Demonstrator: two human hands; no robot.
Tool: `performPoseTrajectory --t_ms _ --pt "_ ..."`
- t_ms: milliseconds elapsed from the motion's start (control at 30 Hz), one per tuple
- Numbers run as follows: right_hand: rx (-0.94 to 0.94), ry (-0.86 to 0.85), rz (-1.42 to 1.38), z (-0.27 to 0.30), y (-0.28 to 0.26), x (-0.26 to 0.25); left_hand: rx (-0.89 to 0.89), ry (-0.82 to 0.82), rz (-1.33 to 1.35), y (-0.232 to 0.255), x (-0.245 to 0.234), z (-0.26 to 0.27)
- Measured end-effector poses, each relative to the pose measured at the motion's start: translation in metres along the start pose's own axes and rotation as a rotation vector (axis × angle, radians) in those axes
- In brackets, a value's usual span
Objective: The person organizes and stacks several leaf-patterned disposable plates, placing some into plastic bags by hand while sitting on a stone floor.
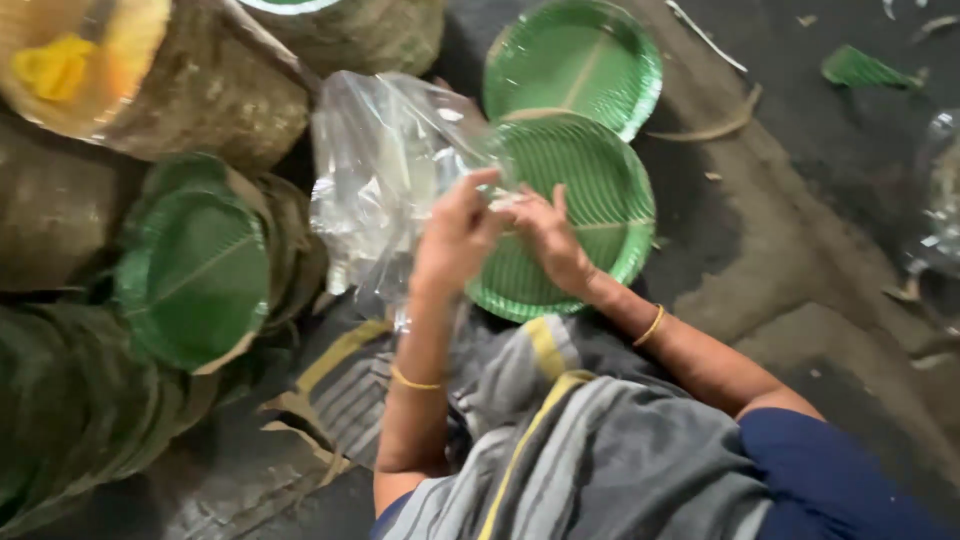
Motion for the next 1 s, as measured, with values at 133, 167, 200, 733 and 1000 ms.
performPoseTrajectory --t_ms 133,167,200,733,1000 --pt "0.309 0.178 -1.154 0.013 0.008 -0.049 0.050 0.093 -0.166 -0.022 0.088 0.026" --pt "0.498 0.168 -1.123 0.017 0.016 -0.053 0.060 0.056 -0.128 -0.030 0.104 0.030" --pt "0.514 0.164 -1.119 0.024 0.027 -0.050 0.049 0.050 -0.119 -0.025 0.108 0.036" --pt "0.635 -0.026 -1.016 0.054 0.063 -0.064 0.267 -0.418 -0.277 0.020 0.116 0.092" --pt "0.653 -0.039 -0.849 0.052 0.055 -0.052 0.256 -0.579 -0.196 0.017 0.121 0.097"
Point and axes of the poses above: each hand's wrist, its own z-axis away from the middle knuckle, its own x-axis out of the palm, y = z × x, the point moved 5 cm from there along -z, towards the middle knuckle, and after that the axes turned 6 degrees about -x, right-handed, at the moved point
